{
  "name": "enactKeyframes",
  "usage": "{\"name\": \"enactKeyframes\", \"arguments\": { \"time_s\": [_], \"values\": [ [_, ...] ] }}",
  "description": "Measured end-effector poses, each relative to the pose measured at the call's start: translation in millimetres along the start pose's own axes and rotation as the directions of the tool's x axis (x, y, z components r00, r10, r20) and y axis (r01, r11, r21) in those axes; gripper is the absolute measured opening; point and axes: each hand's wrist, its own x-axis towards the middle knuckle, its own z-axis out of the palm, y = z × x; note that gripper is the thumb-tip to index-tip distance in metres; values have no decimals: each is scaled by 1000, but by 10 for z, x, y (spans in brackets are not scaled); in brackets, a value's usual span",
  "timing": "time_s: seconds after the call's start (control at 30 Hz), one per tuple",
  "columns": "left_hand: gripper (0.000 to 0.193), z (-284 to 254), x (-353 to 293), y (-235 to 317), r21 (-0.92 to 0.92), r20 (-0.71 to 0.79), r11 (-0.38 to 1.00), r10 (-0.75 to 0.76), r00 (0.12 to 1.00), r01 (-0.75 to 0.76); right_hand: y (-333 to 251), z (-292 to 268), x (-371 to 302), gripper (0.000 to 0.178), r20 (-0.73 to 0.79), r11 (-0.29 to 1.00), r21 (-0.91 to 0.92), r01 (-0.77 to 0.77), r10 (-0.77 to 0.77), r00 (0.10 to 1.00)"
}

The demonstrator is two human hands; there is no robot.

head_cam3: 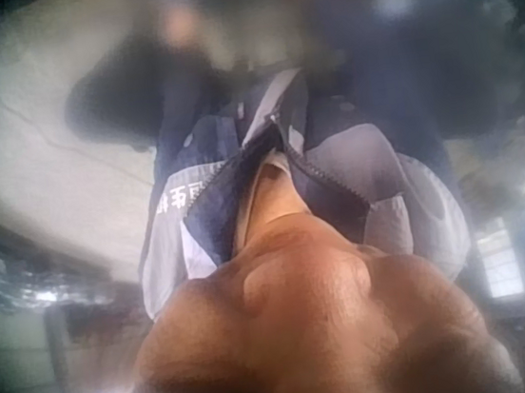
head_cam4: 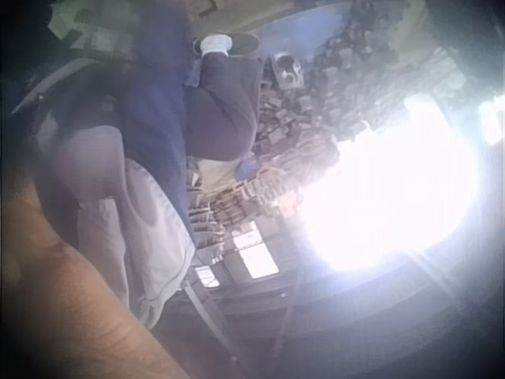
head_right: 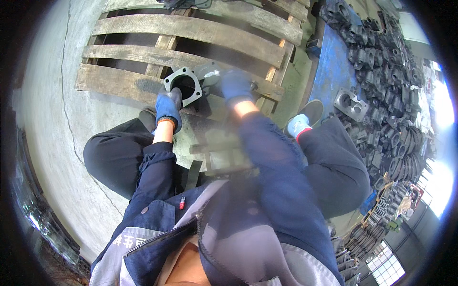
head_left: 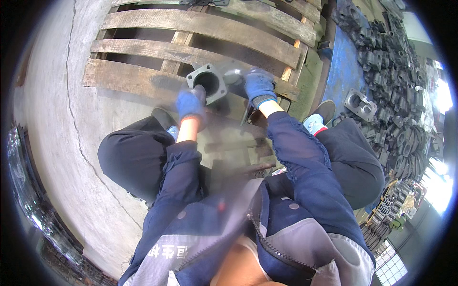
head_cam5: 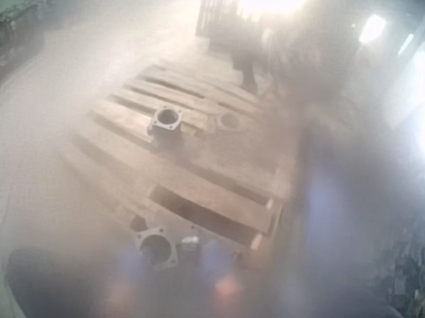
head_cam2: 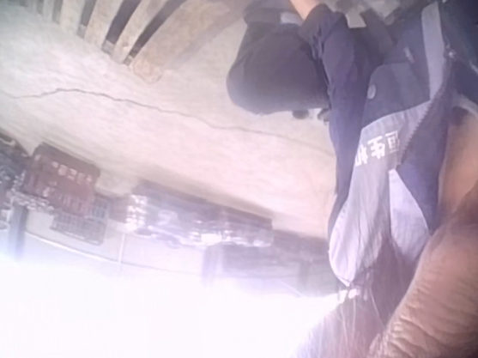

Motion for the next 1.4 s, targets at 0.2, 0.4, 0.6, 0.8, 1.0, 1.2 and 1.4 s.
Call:
{"name": "enactKeyframes", "arguments": {
  "time_s": [0.2, 0.4, 0.6, 0.8, 1.0, 1.2, 1.4],
  "values": [
    [42, 49, 146, -87, 98, 16, 995, 11, 1000, -13, 121, -66, -110, 23, -10, 977, 171, -125, 128, 992],
    [43, 82, 199, -165, 182, -29, 983, 15, 999, -9, -151, 38, -14, 24, 121, 995, 100, 32, -44, 992],
    [47, 73, 181, -141, 254, 36, 959, 124, 992, -129, 497, 192, -37, 25, -200, 911, 181, -371, 403, 893],
    [49, 100, 205, -175, 104, -11, 994, -41, 999, 42, 1132, 375, -683, 34, 173, 304, 640, -705, 837, 519],
    [49, 112, 244, -241, -12, 28, 999, 51, 998, -50, 862, 729, -867, 37, 59, 544, 355, -760, 798, 599],
    [50, 112, 253, -216, 3, 45, 996, 86, 995, -86, 688, 696, -774, 37, 163, 701, 15, -713, 702, 693],
    [41, 3, 333, -324, 260, 175, 916, 265, 948, -304, 605, 415, -784, 23, 315, 641, -11, -768, 731, 605]
  ]
}}
